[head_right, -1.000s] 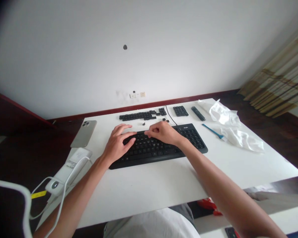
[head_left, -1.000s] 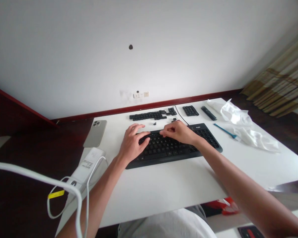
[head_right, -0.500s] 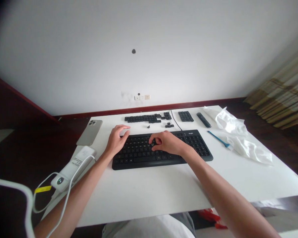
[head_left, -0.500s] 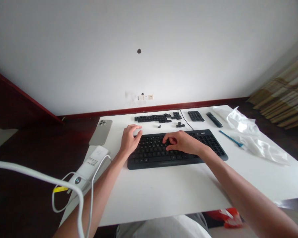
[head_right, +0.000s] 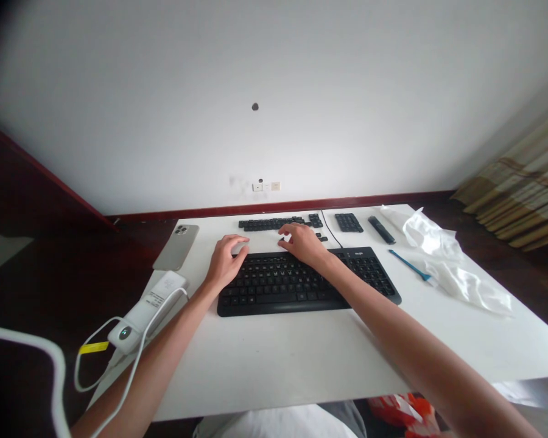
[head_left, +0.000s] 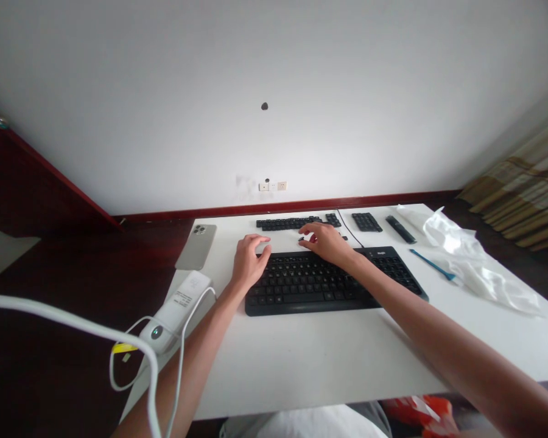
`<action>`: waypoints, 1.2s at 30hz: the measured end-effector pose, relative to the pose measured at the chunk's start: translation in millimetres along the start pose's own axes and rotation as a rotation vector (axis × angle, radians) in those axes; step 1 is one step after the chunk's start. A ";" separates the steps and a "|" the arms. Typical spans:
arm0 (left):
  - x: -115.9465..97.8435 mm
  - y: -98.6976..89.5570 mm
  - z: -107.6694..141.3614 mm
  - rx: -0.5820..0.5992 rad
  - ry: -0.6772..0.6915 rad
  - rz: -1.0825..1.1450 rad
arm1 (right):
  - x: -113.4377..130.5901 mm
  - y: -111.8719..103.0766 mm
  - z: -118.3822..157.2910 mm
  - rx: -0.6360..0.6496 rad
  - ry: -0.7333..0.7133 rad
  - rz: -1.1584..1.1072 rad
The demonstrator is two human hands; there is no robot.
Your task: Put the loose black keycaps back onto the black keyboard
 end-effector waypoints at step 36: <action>-5.7 -2.3 -0.7 0.057 0.009 -0.043 | -36.4 -32.2 77.1 0.055 0.178 -0.956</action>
Point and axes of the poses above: each hand's wrist, its own z-axis away from the middle knuckle, its own y-axis out of the palm, x = y × z, the point moved 5 cm from there along -z, towards the middle knuckle, and after that the axes turned 1 degree about x, right-handed, at the moved point
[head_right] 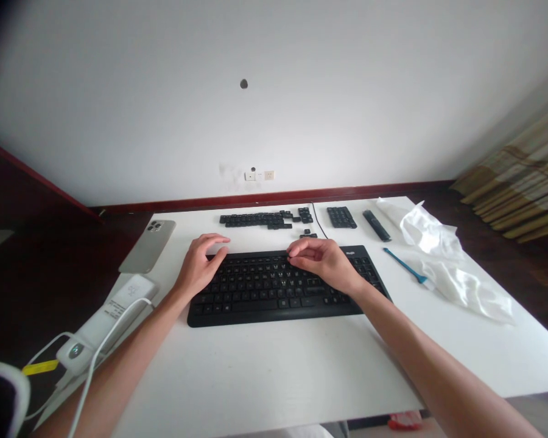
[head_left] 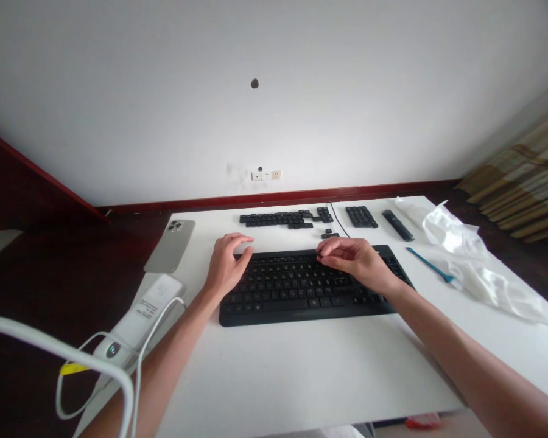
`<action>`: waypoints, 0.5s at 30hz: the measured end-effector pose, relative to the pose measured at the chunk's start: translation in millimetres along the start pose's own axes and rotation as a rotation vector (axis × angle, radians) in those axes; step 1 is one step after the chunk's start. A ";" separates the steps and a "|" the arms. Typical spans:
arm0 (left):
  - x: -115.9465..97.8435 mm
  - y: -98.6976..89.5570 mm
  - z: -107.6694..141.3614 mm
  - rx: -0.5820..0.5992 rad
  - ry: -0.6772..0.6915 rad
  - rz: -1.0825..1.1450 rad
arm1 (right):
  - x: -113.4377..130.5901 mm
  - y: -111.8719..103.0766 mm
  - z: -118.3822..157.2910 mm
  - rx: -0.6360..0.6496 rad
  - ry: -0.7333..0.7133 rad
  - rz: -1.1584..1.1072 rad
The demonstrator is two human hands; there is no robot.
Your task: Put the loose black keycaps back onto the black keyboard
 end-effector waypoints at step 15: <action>-0.7 0.1 -0.6 0.007 0.003 -0.002 | 0.8 8.0 1.3 0.050 0.053 -0.212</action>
Point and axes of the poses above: each hand's wrist, its own z-axis away from the middle knuckle, its own y-axis out of the palm, x = y × z, the point moved 5 cm from there along -z, towards the middle knuckle, and after that the axes turned 1 degree about x, right-handed, at the moved point
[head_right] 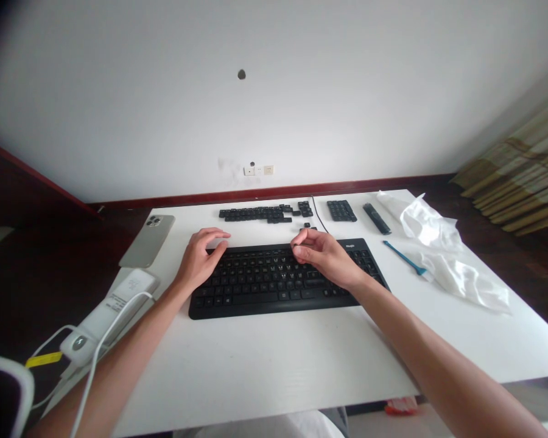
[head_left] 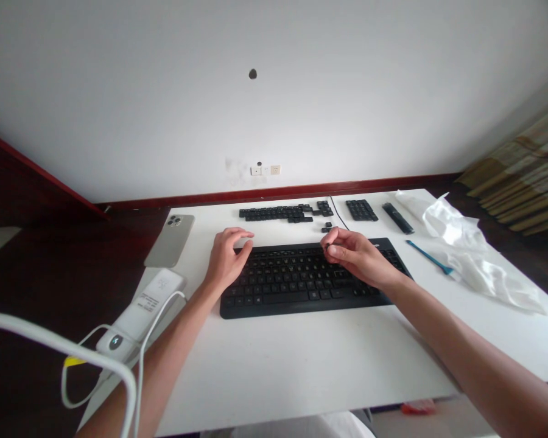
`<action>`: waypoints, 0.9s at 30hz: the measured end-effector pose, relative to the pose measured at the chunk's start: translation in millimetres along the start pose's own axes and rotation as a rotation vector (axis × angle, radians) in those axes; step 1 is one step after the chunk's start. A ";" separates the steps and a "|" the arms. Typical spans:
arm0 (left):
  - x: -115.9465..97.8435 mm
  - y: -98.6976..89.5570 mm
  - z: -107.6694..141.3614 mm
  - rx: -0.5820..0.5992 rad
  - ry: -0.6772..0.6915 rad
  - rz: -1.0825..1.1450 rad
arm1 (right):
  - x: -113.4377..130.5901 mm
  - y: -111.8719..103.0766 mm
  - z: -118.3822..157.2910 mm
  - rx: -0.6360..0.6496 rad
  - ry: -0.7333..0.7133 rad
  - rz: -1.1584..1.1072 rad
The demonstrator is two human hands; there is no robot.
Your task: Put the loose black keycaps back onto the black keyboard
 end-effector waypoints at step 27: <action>1.8 1.8 -0.3 0.018 0.012 -0.020 | 4.5 3.4 4.6 0.008 -0.142 0.624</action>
Point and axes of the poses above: each hand's wrist, its own z-axis away from the middle knuckle, its own y-axis out of the palm, x = y × z, the point moved 5 cm from there along -z, towards the middle knuckle, and after that the axes turned 1 degree about x, right-handed, at the moved point
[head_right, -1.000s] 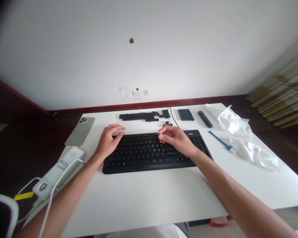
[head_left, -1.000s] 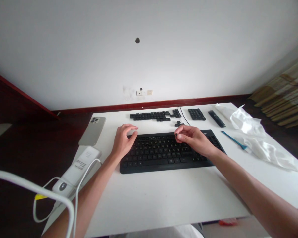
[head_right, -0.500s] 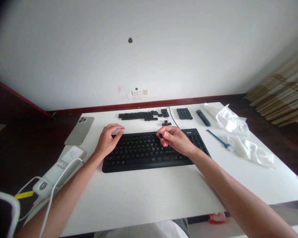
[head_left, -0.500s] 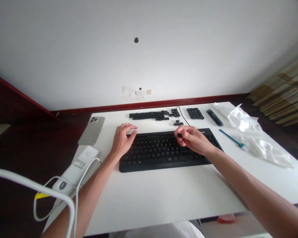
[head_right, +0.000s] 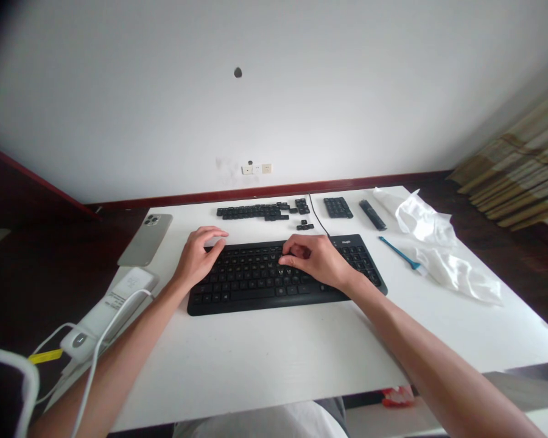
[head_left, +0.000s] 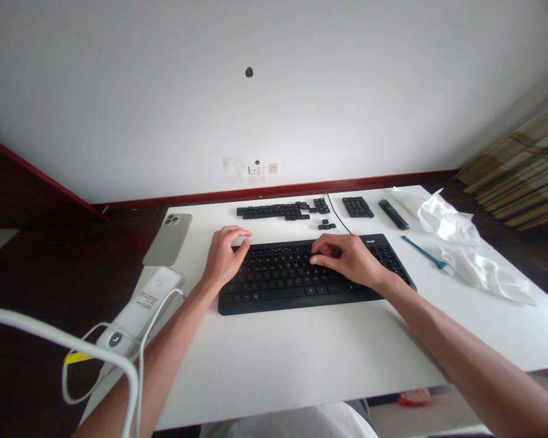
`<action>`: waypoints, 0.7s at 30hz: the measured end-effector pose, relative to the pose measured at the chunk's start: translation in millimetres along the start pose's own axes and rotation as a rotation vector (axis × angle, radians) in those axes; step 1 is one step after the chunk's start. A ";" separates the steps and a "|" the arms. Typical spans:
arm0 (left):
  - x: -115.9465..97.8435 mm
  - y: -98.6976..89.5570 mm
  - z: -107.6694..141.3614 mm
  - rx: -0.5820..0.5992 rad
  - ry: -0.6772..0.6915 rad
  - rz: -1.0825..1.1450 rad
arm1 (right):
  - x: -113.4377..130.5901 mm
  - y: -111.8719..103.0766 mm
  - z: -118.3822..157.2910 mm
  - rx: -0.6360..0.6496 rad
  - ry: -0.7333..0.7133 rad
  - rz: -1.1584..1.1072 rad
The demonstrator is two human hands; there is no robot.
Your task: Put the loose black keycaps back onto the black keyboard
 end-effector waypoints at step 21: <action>0.5 0.2 0.9 0.012 0.001 -0.006 | 7.8 3.4 0.8 0.126 -0.094 0.315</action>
Point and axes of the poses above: each hand's wrist, its own z-axis away from the middle knuckle, its own y-axis out of the palm, x = y × z, the point moved 5 cm from there along -z, towards the middle knuckle, and after that the axes turned 1 degree about x, right-handed, at the moved point
